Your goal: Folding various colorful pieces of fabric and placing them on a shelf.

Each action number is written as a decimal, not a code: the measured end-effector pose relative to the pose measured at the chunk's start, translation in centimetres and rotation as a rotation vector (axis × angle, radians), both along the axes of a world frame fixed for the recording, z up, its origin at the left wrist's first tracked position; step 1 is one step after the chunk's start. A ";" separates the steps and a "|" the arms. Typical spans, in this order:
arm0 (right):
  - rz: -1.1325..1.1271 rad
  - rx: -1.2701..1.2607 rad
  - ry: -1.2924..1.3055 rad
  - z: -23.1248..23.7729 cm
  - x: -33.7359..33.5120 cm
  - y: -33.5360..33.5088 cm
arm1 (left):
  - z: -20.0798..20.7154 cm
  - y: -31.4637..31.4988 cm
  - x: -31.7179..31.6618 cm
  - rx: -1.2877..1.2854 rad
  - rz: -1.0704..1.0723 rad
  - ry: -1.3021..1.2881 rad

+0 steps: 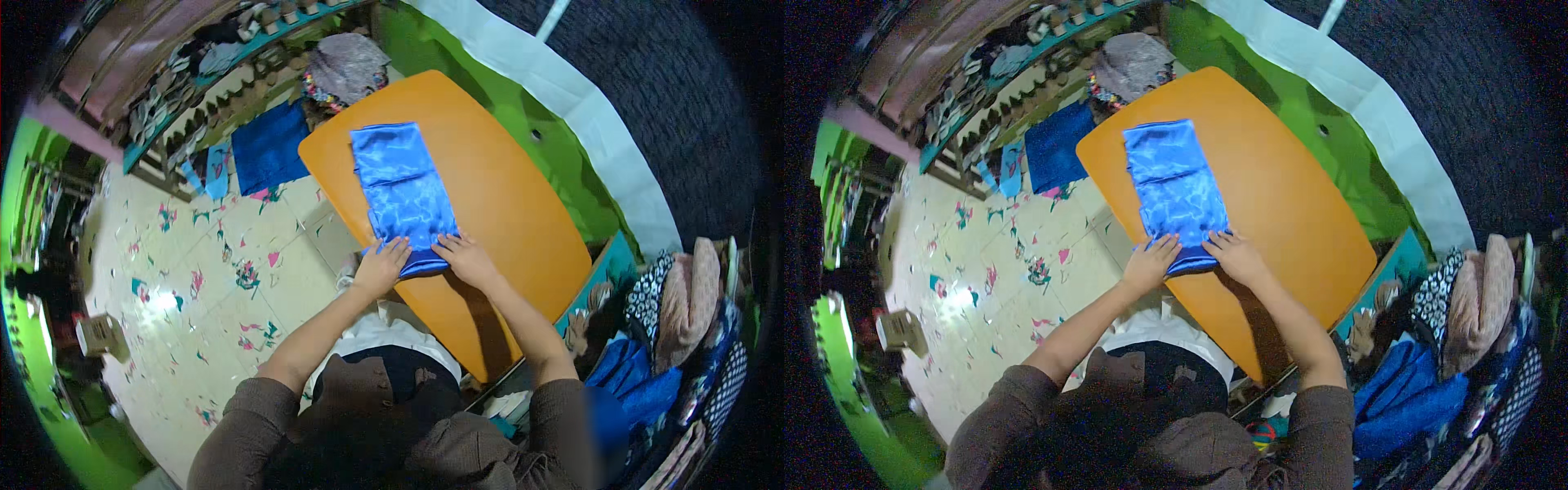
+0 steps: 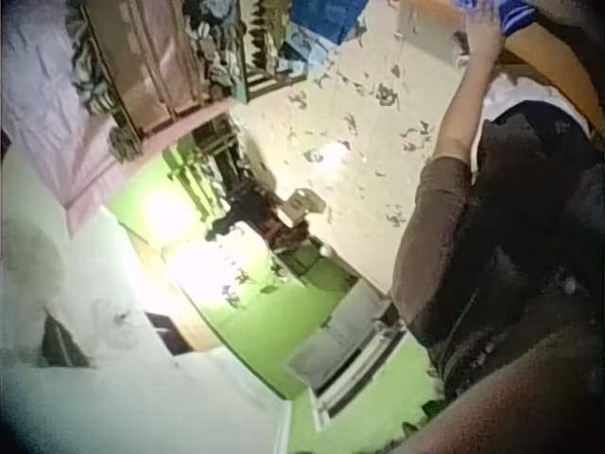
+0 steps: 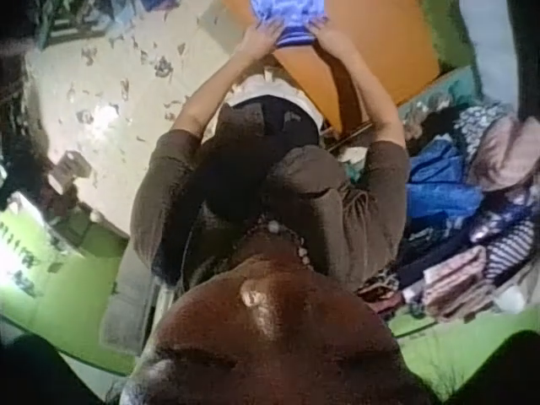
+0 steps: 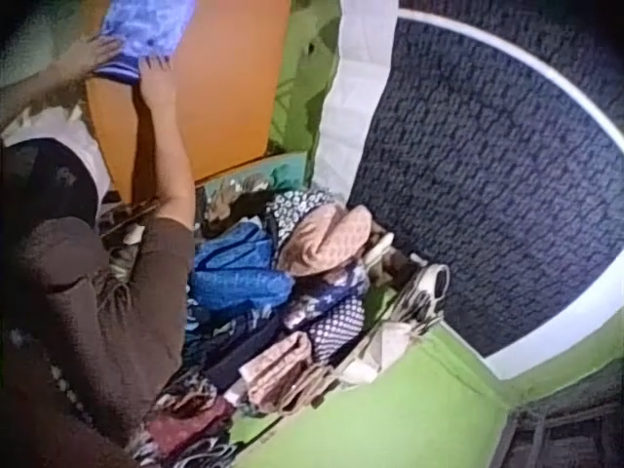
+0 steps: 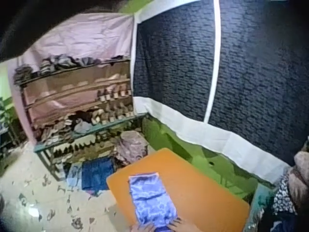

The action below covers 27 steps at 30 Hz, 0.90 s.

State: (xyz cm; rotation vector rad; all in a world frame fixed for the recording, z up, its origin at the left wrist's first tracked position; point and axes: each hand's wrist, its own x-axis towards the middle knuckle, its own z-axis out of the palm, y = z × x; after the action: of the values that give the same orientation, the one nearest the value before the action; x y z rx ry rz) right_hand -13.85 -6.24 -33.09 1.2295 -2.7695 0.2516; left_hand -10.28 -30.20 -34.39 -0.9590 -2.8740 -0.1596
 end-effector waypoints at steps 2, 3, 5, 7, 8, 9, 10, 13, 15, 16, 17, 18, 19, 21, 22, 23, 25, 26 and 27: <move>0.054 0.084 -0.177 1.8 1.0 -0.6 | 0.6 -1.5 0.5 -0.039 -0.052 -0.170; 0.049 0.057 -0.241 1.8 1.6 -0.9 | 0.8 -2.3 0.7 -0.038 -0.037 -0.168; 0.074 0.045 -0.408 3.2 2.8 -1.8 | 1.2 -4.3 1.3 0.250 -0.133 -0.380; 0.029 0.045 -0.531 3.5 4.6 -2.4 | 2.6 -4.9 1.7 0.237 -0.086 -0.477; -0.012 0.040 -0.536 3.6 5.4 -2.6 | 3.4 -5.0 1.7 0.226 -0.044 -0.572; -0.045 -0.046 -0.708 3.7 5.7 -2.7 | 4.0 -5.1 1.8 0.225 -0.043 -0.570; -0.041 -0.049 -0.709 4.3 5.6 -2.8 | 4.5 -5.4 2.0 0.245 -0.028 -0.599; -0.250 -0.257 -0.998 4.6 5.1 -2.5 | 6.3 -5.5 1.3 0.381 0.076 -0.694; -0.325 -0.473 -1.017 2.9 3.8 -1.4 | 6.6 -5.1 -0.1 0.493 0.152 -0.761; -0.385 -0.682 -1.026 2.4 2.9 -1.3 | 6.1 -4.6 -1.1 0.738 0.215 -0.716; -0.477 -0.816 -1.038 2.7 1.7 -1.6 | 5.6 -4.3 -2.3 0.982 0.283 -0.659; -0.571 -0.951 -1.045 3.1 0.3 -2.0 | 5.1 -3.9 -3.7 0.975 0.277 -0.664; -0.591 -1.159 -0.996 1.5 -1.0 -1.5 | 4.6 -2.9 -5.7 1.015 0.274 -0.612; -0.694 -1.192 -0.955 3.5 -4.1 -2.6 | 4.6 -2.8 -8.9 1.042 0.293 -0.558; -0.742 -1.233 -0.886 3.6 -5.2 -2.5 | 5.1 -2.2 -10.5 1.014 0.364 -0.604; -0.768 -1.241 -0.872 3.0 -6.5 -2.0 | 5.2 -1.3 -12.0 0.984 0.433 -0.647; -0.930 -1.284 -0.719 2.0 -8.7 -2.0 | 4.7 0.0 -14.6 1.078 0.388 -0.632; -0.942 -1.290 -0.716 1.8 -9.1 -2.5 | 4.2 0.2 -15.6 1.176 0.366 -0.598; -1.008 -1.332 -0.660 1.5 -9.4 -3.4 | 3.6 0.4 -16.2 1.068 0.281 -0.418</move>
State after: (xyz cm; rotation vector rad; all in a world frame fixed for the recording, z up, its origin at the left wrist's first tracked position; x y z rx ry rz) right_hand -23.22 -9.63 -31.58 -0.6152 -2.1771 2.0616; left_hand -26.45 -29.82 -30.79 -0.3081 -2.5121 -1.7788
